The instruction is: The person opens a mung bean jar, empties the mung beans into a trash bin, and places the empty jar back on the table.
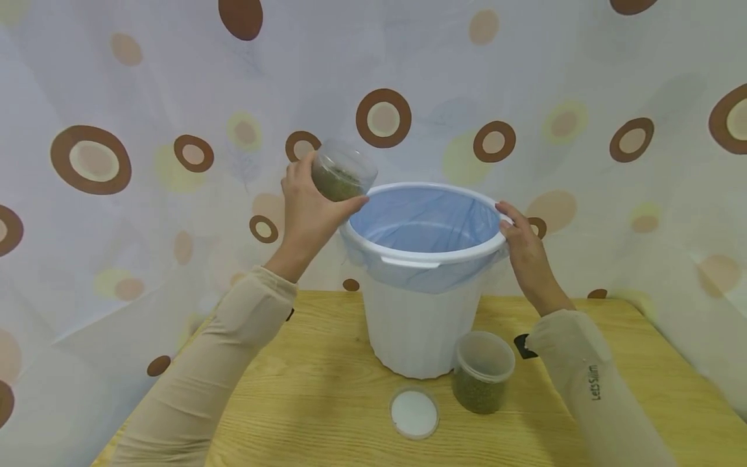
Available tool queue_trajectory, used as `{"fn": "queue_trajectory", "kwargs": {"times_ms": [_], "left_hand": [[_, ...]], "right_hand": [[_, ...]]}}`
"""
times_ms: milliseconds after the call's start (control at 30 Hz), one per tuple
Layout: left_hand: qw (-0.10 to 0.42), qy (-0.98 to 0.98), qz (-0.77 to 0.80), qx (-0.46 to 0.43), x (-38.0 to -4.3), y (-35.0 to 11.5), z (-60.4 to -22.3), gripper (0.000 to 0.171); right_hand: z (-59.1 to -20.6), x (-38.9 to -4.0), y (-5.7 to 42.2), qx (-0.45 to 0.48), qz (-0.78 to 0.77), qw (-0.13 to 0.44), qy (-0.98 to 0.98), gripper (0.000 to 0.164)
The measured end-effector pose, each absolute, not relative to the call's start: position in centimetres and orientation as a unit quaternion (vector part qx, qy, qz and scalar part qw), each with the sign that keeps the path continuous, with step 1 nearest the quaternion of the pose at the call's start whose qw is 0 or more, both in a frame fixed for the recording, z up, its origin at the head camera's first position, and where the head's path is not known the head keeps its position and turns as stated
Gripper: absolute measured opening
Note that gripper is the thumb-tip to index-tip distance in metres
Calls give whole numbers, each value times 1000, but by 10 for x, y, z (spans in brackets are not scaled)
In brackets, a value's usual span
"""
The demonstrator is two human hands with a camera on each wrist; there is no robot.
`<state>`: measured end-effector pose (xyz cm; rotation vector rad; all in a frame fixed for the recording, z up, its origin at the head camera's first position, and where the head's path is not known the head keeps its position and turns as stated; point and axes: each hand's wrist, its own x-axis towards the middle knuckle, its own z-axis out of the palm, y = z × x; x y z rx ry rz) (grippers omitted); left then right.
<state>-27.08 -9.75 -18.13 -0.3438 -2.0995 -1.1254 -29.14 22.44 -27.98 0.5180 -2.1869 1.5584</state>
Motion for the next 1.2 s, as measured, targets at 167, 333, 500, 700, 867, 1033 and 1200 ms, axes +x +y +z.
{"fn": "queue_trajectory", "kwargs": {"times_ms": [167,333,500,700,867,1033,1200], "left_hand": [[368,-815,-424,-144,-276,-95,-179,83],[365,-824,-406,-148,-285,-89,-178,90],[371,-831,-384,-157,-293,-82,-179,91],[370,-843,-358,-158,-298,-73,-182,92],[371,-853,-330,-161,-301,-69,-186,92],[380,-852,-314,-177,-305,-66,-189,92],[378,-854,-301,-189,-310,-64,-192,93]], "right_hand": [[-279,-291,223,189,561,200,-781,54],[-278,-291,223,188,563,203,-779,55],[-277,-291,223,187,565,203,-778,54],[-278,-291,222,182,568,199,-777,55],[-276,-288,221,185,571,191,-777,55],[-276,-287,222,191,567,188,-779,55],[-277,-287,223,191,558,191,-784,55]]}}
